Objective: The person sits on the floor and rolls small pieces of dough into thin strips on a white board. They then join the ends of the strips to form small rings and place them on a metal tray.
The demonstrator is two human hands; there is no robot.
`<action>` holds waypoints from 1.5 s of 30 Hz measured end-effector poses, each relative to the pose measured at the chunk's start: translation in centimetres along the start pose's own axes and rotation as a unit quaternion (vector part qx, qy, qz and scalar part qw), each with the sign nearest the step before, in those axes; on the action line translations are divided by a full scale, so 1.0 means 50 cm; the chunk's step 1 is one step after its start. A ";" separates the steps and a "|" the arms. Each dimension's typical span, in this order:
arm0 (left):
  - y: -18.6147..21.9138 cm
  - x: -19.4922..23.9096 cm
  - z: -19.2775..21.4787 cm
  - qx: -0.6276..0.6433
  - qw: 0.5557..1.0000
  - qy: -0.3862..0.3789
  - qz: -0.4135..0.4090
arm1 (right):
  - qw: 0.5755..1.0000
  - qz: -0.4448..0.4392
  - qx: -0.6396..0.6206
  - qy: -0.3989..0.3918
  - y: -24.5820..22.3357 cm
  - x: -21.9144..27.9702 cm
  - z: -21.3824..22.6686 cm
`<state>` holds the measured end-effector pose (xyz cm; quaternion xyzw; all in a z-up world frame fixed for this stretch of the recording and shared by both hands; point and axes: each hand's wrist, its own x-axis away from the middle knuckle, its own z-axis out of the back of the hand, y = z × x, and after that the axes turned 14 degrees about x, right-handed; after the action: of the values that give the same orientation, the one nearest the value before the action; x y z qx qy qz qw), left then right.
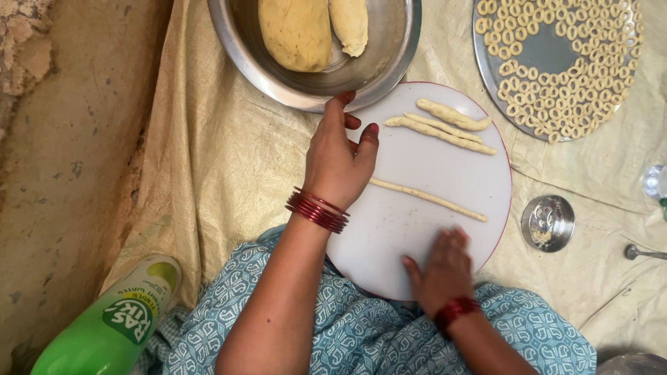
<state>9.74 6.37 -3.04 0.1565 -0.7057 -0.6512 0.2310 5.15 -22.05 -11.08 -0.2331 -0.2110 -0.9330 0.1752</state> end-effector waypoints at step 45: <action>0.002 -0.001 0.001 -0.001 1.000 0.001 -0.015 | 0.984 0.127 0.063 -0.104 -0.095 0.061 0.057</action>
<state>9.76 6.46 -2.96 0.1675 -0.7022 -0.6554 0.2219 1.62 -17.36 -8.71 -0.3419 -0.2552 -0.8587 0.2840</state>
